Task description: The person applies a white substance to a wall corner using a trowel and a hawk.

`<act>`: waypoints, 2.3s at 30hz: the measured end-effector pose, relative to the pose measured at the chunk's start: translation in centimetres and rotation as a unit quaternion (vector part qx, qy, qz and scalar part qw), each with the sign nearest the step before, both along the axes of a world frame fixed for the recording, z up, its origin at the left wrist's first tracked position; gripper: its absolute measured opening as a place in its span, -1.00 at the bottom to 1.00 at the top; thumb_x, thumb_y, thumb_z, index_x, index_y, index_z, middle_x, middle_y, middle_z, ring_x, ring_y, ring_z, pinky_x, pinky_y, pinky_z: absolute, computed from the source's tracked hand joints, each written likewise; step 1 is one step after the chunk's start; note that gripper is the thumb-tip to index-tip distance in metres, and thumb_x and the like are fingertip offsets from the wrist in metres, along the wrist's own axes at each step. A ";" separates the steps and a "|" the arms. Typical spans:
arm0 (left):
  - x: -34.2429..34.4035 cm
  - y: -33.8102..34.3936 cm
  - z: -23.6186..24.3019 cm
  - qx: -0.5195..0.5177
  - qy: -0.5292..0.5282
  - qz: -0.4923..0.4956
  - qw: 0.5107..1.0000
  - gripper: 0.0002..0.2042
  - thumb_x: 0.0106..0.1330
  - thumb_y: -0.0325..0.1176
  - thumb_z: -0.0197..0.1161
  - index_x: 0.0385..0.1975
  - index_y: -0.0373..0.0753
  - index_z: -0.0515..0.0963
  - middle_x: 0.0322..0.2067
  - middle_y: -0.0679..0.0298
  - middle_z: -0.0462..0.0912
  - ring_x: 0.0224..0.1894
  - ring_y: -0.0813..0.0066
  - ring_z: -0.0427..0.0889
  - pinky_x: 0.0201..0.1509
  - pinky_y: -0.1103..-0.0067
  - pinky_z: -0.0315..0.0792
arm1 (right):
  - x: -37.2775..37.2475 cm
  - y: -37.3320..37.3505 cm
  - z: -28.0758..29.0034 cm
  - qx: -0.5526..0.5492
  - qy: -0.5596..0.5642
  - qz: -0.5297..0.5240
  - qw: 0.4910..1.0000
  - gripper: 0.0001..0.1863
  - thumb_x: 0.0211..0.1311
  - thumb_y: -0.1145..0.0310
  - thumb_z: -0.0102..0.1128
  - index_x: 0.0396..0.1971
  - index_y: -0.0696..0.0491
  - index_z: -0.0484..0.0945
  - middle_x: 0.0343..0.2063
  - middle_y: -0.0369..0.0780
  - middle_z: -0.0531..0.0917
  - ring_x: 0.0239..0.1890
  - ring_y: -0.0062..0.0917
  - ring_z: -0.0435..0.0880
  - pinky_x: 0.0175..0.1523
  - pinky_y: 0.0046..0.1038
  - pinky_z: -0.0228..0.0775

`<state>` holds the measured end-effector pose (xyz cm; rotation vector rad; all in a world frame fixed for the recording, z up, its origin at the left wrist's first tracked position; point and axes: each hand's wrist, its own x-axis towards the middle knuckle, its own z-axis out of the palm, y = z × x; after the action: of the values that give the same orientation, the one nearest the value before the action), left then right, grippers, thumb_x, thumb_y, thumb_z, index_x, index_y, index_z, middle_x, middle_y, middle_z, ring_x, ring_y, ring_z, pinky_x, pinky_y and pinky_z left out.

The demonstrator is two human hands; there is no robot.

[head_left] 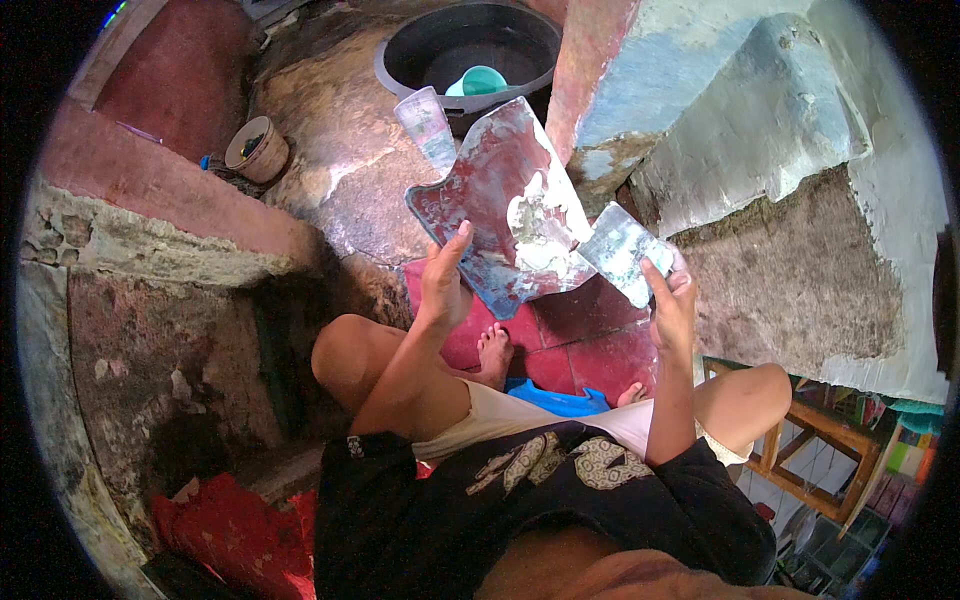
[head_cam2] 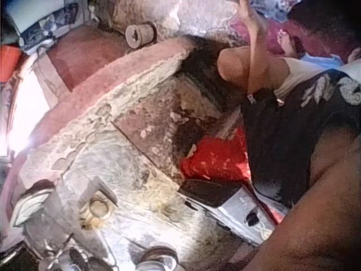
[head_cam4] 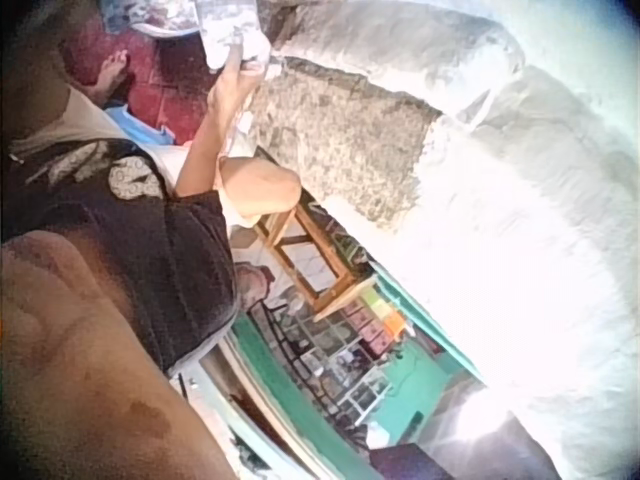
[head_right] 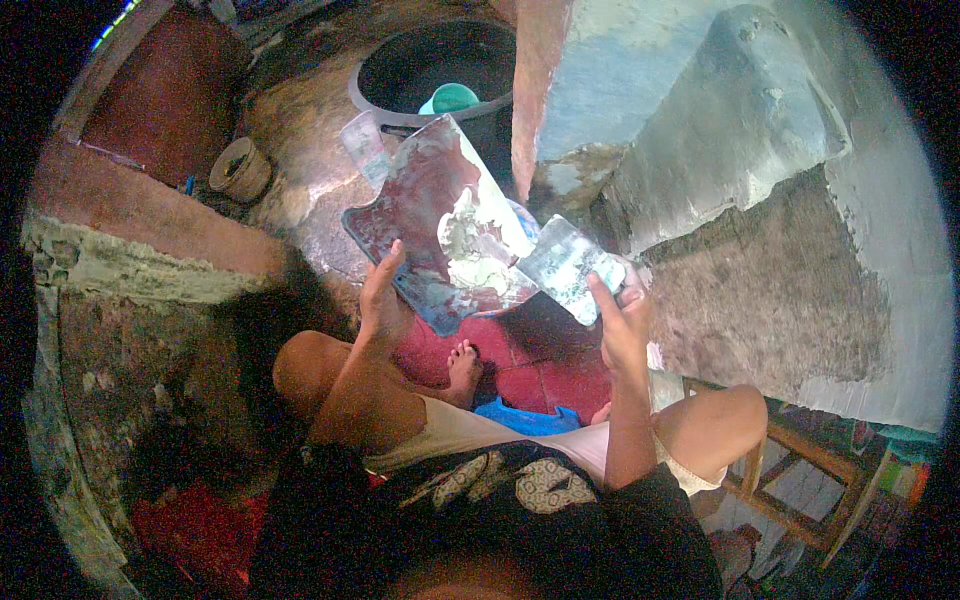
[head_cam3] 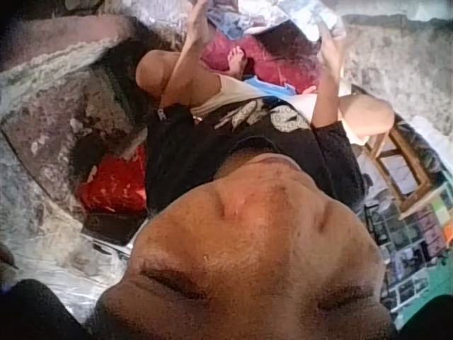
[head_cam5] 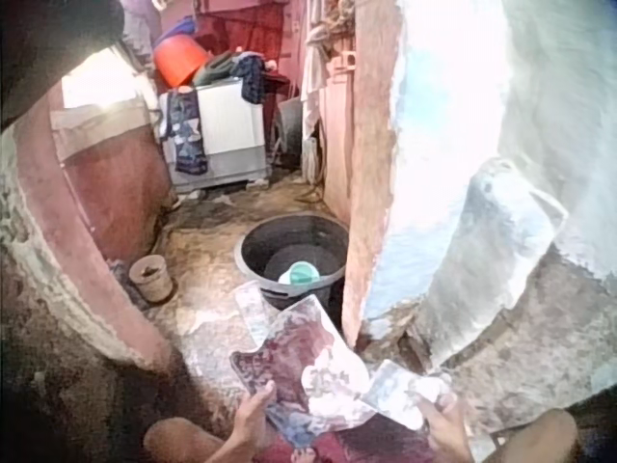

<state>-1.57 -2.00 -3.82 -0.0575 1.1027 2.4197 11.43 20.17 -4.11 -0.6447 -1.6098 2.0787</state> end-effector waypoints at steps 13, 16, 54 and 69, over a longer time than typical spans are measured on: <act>0.8 0.4 -0.7 -0.076 0.029 -0.131 0.988 -0.71 0.18 -0.29 0.04 -0.17 -0.31 0.33 -0.26 0.27 0.46 -0.22 0.55 0.43 -0.13 0.54 0.31 | -2.4 -0.8 0.8 0.067 0.038 -0.032 0.997 -0.75 0.03 0.52 0.09 -0.23 0.15 0.37 -0.38 -0.31 0.51 -0.34 -0.72 0.42 -0.23 -0.64 0.25; 0.7 0.7 -1.3 -0.087 -0.031 -0.145 0.985 -0.71 0.18 -0.28 0.05 -0.17 -0.31 0.33 -0.26 0.26 0.46 -0.22 0.52 0.44 -0.12 0.52 0.31 | -2.9 -0.7 1.5 0.206 0.034 -0.041 0.977 -0.76 0.01 0.52 0.11 -0.27 0.17 0.39 -0.41 -0.30 0.51 -0.36 -0.70 0.42 -0.24 -0.62 0.26; -2.8 -0.1 0.5 -0.023 -0.147 0.053 0.988 -0.72 0.16 -0.33 0.00 -0.16 -0.32 0.36 -0.22 0.23 0.48 -0.20 0.39 0.46 -0.06 0.47 0.31 | -10.8 16.0 -22.3 -0.594 0.206 -0.203 0.751 -0.78 0.11 0.55 -0.26 -0.31 0.37 0.31 -0.38 0.01 0.51 -0.32 -0.24 0.57 -0.24 -0.36 0.55; -2.5 0.2 0.5 -0.042 -0.154 0.065 0.985 -0.76 0.14 -0.30 0.04 -0.27 -0.30 0.42 -0.32 0.24 0.52 -0.29 0.38 0.50 -0.16 0.47 0.38 | -7.5 14.7 -20.6 -0.705 0.351 -0.200 0.583 -0.74 0.10 0.58 -0.30 -0.29 0.37 0.36 -0.39 0.06 0.50 -0.33 -0.26 0.56 -0.23 -0.39 0.55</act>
<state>-4.02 -1.78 -3.32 -0.5272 1.0837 2.3700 3.92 34.84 -24.74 -0.3713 0.8242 2.3307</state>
